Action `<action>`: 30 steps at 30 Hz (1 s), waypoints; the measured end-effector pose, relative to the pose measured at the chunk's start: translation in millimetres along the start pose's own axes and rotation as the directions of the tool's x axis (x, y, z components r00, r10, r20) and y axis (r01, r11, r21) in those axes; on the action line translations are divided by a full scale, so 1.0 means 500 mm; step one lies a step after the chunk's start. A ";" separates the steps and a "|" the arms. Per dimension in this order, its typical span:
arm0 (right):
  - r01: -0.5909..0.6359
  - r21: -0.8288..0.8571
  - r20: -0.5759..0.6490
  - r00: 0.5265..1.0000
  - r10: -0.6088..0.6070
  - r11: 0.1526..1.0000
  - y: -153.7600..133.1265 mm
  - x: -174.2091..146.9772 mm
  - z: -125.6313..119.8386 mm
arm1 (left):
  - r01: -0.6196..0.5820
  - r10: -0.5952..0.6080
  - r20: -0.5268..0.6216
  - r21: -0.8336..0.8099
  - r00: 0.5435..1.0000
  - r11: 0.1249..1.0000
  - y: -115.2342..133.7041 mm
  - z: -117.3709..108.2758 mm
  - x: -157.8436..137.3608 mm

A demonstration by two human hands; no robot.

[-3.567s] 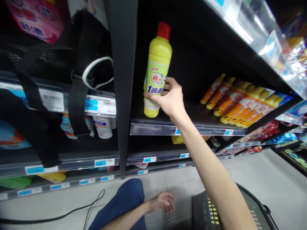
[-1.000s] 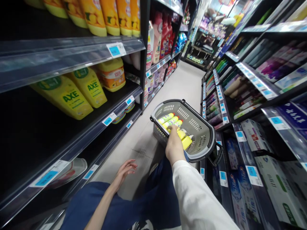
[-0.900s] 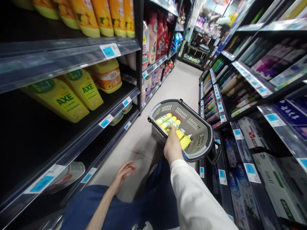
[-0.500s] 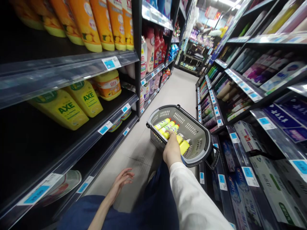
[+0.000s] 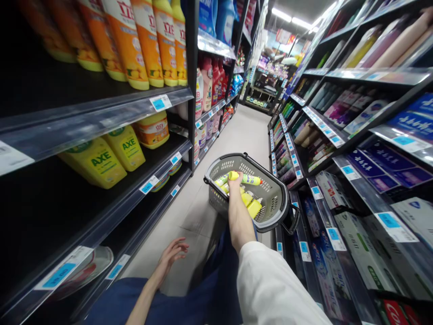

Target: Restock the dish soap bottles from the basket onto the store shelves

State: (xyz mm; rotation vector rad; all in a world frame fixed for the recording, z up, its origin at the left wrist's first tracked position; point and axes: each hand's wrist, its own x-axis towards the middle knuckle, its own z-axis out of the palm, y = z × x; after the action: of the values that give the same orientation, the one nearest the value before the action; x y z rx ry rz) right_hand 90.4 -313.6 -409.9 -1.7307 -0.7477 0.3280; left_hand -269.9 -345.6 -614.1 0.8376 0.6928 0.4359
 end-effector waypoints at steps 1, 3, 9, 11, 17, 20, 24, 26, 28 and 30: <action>-0.027 0.056 -0.007 1.000 0.027 0.998 -0.008 0.017 0.005 | -0.008 0.008 -0.007 -0.004 1.000 1.000 0.000 -0.002 0.001; -0.077 0.176 -0.009 0.997 0.080 0.981 -0.022 0.034 0.015 | -0.017 0.017 -0.002 -0.010 1.000 1.000 0.002 -0.006 0.002; -0.188 0.539 0.153 0.980 0.124 0.821 -0.071 -0.034 0.091 | -0.008 0.009 0.031 -0.027 0.999 1.000 0.007 -0.013 0.003; -0.281 0.684 0.298 0.950 0.094 0.673 -0.089 -0.079 0.134 | -0.007 0.008 0.044 -0.028 0.999 1.000 0.008 -0.012 -0.001; -0.523 0.611 0.648 0.761 0.003 0.594 -0.118 -0.216 0.257 | -0.047 0.048 0.006 -0.162 0.999 0.986 0.020 -0.014 -0.008; -0.571 0.496 0.757 0.654 -0.004 0.654 -0.115 -0.276 0.291 | -0.123 0.115 -0.044 -0.337 0.992 0.933 0.025 -0.021 -0.006; -0.505 0.331 0.851 0.526 -0.019 0.797 -0.090 -0.330 0.303 | -0.211 0.178 -0.114 -0.533 0.977 0.819 0.029 -0.033 -0.002; -0.443 0.235 0.894 0.447 -0.014 0.865 -0.071 -0.347 0.302 | -0.243 0.191 -0.151 -0.577 0.970 0.779 0.026 -0.039 -0.002; -0.377 0.153 0.928 0.373 -0.002 0.914 -0.050 -0.357 0.300 | -0.265 0.203 -0.170 -0.581 0.964 0.769 0.018 -0.044 -0.004; -0.340 0.087 0.948 0.317 0.027 0.937 -0.030 -0.364 0.301 | -0.262 0.224 -0.137 -0.565 0.965 0.782 0.007 -0.047 -0.008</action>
State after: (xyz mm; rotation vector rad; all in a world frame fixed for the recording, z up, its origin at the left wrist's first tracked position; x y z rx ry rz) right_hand -138.3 -312.1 -469.9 -1.2080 -1.2404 1.6614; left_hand -289.6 -333.5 -620.8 0.3250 0.4619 0.8642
